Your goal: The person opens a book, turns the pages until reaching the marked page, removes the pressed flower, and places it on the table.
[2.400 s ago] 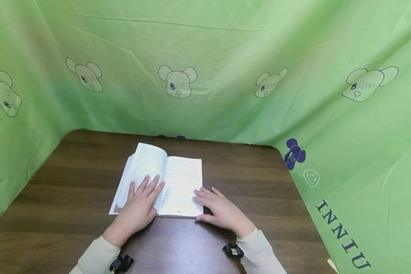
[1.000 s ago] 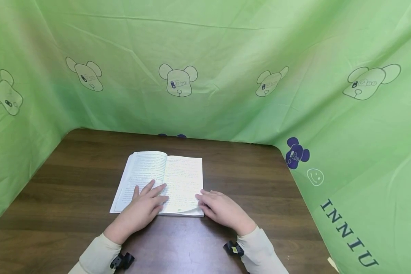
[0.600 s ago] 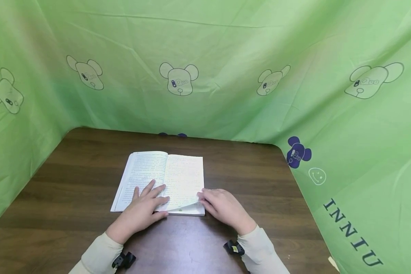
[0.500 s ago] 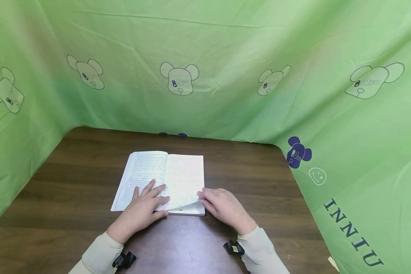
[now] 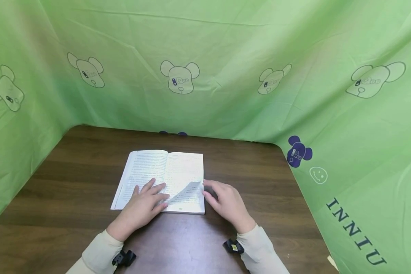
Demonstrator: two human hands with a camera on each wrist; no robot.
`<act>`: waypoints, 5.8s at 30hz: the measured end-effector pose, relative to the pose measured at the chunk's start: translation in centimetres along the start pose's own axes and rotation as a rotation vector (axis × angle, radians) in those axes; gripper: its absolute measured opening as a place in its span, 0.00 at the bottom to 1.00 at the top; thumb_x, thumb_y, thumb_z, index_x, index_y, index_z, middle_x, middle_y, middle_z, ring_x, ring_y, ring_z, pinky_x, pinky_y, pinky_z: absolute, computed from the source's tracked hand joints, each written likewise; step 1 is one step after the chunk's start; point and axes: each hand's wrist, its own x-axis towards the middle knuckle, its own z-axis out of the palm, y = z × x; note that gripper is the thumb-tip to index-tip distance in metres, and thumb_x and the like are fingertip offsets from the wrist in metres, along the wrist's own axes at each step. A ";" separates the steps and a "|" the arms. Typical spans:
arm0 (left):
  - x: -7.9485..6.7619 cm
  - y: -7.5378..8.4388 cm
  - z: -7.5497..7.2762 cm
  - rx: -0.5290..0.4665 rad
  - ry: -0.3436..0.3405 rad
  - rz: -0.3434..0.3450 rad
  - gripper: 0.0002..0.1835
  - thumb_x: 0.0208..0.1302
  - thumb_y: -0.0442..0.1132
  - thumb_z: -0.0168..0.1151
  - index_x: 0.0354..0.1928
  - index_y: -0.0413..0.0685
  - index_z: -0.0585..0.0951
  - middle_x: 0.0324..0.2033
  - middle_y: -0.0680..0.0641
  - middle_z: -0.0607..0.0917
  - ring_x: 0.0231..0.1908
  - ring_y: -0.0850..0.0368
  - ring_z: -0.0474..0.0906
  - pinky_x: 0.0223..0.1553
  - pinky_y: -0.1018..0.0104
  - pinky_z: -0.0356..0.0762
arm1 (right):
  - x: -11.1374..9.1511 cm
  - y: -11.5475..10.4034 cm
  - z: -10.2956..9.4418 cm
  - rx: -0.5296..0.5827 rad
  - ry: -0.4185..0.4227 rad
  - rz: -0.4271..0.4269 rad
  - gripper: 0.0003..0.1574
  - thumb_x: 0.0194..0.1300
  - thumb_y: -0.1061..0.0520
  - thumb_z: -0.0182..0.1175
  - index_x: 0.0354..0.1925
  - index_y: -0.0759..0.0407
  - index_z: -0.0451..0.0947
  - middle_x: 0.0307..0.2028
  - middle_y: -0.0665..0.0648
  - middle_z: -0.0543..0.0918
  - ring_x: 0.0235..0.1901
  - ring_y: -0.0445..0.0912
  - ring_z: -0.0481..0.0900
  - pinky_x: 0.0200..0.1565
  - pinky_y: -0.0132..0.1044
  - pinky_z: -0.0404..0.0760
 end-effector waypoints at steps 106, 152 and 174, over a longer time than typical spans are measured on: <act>-0.3 -0.2 0.4 -0.037 -0.012 -0.023 0.26 0.62 0.59 0.71 0.60 0.59 0.86 0.71 0.50 0.75 0.78 0.37 0.53 0.67 0.20 0.50 | -0.2 0.1 0.7 0.021 -0.138 -0.240 0.09 0.71 0.57 0.64 0.48 0.55 0.83 0.51 0.51 0.89 0.54 0.47 0.87 0.54 0.46 0.84; 0.3 -0.7 0.1 0.006 0.375 0.008 0.64 0.50 0.39 0.75 0.82 0.45 0.42 0.82 0.38 0.40 0.79 0.35 0.40 0.69 0.24 0.50 | -0.2 0.1 0.5 0.089 -0.343 -0.062 0.36 0.64 0.45 0.71 0.65 0.58 0.77 0.68 0.58 0.77 0.71 0.52 0.72 0.70 0.56 0.67; 0.2 -0.8 -0.3 0.025 0.113 -0.043 0.44 0.56 0.31 0.59 0.79 0.53 0.63 0.79 0.47 0.61 0.78 0.38 0.53 0.70 0.24 0.47 | -0.3 0.3 0.7 0.066 -0.487 -0.054 0.38 0.64 0.37 0.69 0.66 0.54 0.78 0.74 0.52 0.71 0.76 0.50 0.63 0.75 0.58 0.58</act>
